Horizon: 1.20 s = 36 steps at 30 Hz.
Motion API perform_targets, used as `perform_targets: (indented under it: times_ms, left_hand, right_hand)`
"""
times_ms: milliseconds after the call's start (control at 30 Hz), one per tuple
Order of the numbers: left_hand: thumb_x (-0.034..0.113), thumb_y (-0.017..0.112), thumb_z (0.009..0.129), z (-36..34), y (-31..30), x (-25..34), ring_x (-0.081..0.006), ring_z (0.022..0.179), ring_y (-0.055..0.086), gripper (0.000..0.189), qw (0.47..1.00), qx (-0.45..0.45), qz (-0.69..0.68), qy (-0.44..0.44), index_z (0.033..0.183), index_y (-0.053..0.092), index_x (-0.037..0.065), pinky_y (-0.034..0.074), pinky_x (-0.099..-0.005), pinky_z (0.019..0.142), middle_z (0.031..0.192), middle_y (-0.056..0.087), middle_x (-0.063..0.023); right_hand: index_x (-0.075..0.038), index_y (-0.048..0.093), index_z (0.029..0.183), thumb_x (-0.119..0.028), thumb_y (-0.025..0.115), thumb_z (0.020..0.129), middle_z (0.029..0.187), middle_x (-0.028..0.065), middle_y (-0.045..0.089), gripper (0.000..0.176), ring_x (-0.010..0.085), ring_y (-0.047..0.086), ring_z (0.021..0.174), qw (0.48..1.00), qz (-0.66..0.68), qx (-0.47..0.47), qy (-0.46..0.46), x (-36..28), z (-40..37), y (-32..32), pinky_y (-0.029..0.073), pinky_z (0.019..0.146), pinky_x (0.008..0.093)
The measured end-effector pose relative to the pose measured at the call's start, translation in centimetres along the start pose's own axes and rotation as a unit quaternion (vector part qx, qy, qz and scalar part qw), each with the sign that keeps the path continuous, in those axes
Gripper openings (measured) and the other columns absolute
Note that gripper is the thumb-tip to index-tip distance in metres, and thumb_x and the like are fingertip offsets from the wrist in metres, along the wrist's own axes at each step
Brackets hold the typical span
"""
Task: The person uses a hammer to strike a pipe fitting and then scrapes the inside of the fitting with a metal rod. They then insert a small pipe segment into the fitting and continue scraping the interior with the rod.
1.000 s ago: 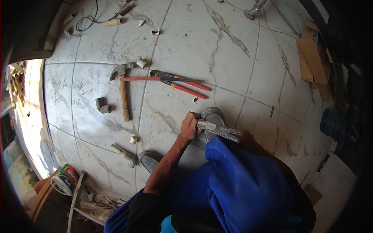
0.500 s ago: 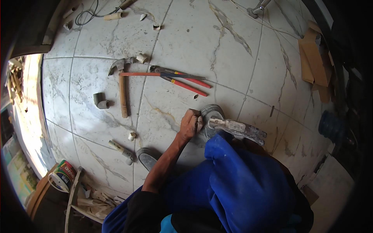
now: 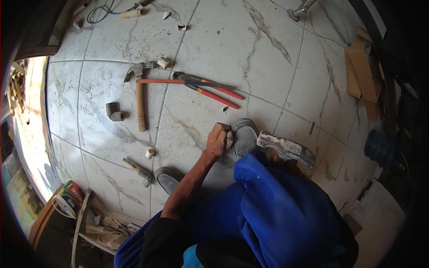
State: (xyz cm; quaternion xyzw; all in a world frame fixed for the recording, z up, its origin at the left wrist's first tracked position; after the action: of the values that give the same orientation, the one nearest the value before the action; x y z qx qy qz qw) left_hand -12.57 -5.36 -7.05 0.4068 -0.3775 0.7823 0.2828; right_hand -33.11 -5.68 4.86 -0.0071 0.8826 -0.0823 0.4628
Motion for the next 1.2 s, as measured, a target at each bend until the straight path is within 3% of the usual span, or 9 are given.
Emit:
perform_targets:
  times_ms: [367, 567, 767, 800, 833, 867, 933, 1067, 1200]
  left_hand:
    - [-0.009, 0.056, 0.078, 0.4, 0.1, 0.3, -0.0263, 0.065, 0.055, 0.012, 1.000, 0.001, -0.011, 0.001, 0.075, 0.047, -0.002, 0.045, -0.0353, 0.055, 0.079, 0.055, -0.0144]
    - [-0.008, 0.060, 0.075, -0.3, -0.1, 0.1, -0.0282, 0.066, 0.054, 0.015, 0.999, -0.025, -0.040, 0.009, 0.073, 0.048, 0.000, 0.044, -0.0356, 0.056, 0.079, 0.054, -0.0141]
    - [0.000, 0.060, 0.081, -0.1, 0.2, 0.4, -0.0276, 0.065, 0.053, 0.014, 1.000, 0.015, -0.023, -0.002, 0.074, 0.048, 0.000, 0.043, -0.0352, 0.056, 0.078, 0.053, -0.0140]
    - [0.000, 0.060, 0.082, 0.2, 0.1, 0.5, -0.0276, 0.065, 0.053, 0.014, 0.999, 0.028, -0.037, -0.010, 0.073, 0.049, -0.001, 0.043, -0.0355, 0.055, 0.077, 0.053, -0.0139]
    - [0.000, 0.060, 0.082, 0.3, 0.2, 0.9, -0.0276, 0.065, 0.053, 0.014, 0.999, 0.026, -0.038, -0.009, 0.073, 0.049, -0.001, 0.043, -0.0355, 0.055, 0.077, 0.053, -0.0139]
    - [-0.002, 0.062, 0.079, 0.4, 0.1, 1.2, -0.0281, 0.065, 0.052, 0.017, 0.999, 0.032, -0.023, -0.032, 0.071, 0.048, 0.000, 0.042, -0.0359, 0.055, 0.077, 0.053, -0.0133]
    - [-0.004, 0.064, 0.076, 0.5, 0.2, 1.3, -0.0287, 0.064, 0.051, 0.019, 0.998, 0.038, -0.007, -0.056, 0.069, 0.046, 0.001, 0.042, -0.0363, 0.055, 0.076, 0.054, -0.0128]
    - [-0.005, 0.056, 0.082, 0.6, 0.2, 0.8, -0.0290, 0.064, 0.050, 0.012, 0.999, 0.023, -0.009, -0.037, 0.072, 0.051, -0.001, 0.041, -0.0375, 0.056, 0.075, 0.053, -0.0138]
    - [-0.004, 0.053, 0.085, 0.7, 0.1, 0.8, -0.0292, 0.064, 0.050, 0.012, 0.998, 0.024, -0.040, -0.038, 0.074, 0.053, -0.002, 0.041, -0.0381, 0.057, 0.076, 0.054, -0.0143]
  right_hand:
    - [0.002, 0.051, 0.122, -0.027, 0.057, 0.092, 0.113, 0.0185, 0.056, 0.043, 0.0323, 0.054, 0.106, 1.000, 0.004, 0.000, 0.013, 0.0, 0.1, 0.3, 0.041, 0.093, 0.0411]
    - [0.002, 0.050, 0.123, -0.027, 0.058, 0.091, 0.116, 0.0193, 0.055, 0.044, 0.0333, 0.052, 0.108, 0.996, -0.004, 0.024, 0.087, 2.1, -4.0, -3.1, 0.039, 0.095, 0.0416]
    - [0.002, 0.049, 0.124, -0.028, 0.058, 0.091, 0.118, 0.0200, 0.053, 0.045, 0.0343, 0.051, 0.109, 0.966, 0.107, 0.176, 0.158, 7.7, -0.7, -7.3, 0.038, 0.096, 0.0420]
    - [0.002, 0.049, 0.124, -0.028, 0.058, 0.091, 0.118, 0.0201, 0.053, 0.045, 0.0345, 0.051, 0.110, 0.965, 0.108, 0.207, 0.123, 7.4, 0.4, -8.1, 0.038, 0.096, 0.0421]
    - [0.002, 0.048, 0.125, -0.030, 0.058, 0.091, 0.118, 0.0221, 0.053, 0.048, 0.0355, 0.050, 0.110, 0.964, 0.064, 0.258, -0.011, 6.1, 1.3, -8.7, 0.038, 0.096, 0.0420]
    - [0.002, 0.048, 0.125, -0.030, 0.058, 0.091, 0.118, 0.0221, 0.053, 0.048, 0.0355, 0.050, 0.110, 0.964, 0.065, 0.258, -0.009, 7.1, 0.9, -8.1, 0.038, 0.096, 0.0420]
    - [0.001, 0.049, 0.125, -0.032, 0.057, 0.092, 0.119, 0.0217, 0.053, 0.048, 0.0339, 0.051, 0.109, 0.969, 0.144, 0.192, 0.049, 10.1, 0.6, -6.0, 0.040, 0.093, 0.0426]
    - [0.001, 0.049, 0.124, -0.031, 0.057, 0.091, 0.119, 0.0216, 0.053, 0.047, 0.0340, 0.052, 0.109, 0.997, 0.079, 0.007, 0.011, 1.4, -1.8, 1.9, 0.041, 0.093, 0.0425]
    - [0.001, 0.050, 0.124, -0.030, 0.058, 0.090, 0.118, 0.0215, 0.054, 0.047, 0.0342, 0.052, 0.108, 0.996, 0.086, -0.020, 0.000, 0.1, -1.4, 3.4, 0.041, 0.092, 0.0425]
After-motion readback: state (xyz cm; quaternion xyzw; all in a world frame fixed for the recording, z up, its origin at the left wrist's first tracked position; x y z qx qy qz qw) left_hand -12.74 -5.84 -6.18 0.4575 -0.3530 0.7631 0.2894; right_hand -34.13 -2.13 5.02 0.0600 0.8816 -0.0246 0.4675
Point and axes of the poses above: each hand's wrist, its own z-axis towards the middle knuckle, its own y-axis out of the palm, x = y × z, the point moved 4 cm from there along z, towards the middle knuckle
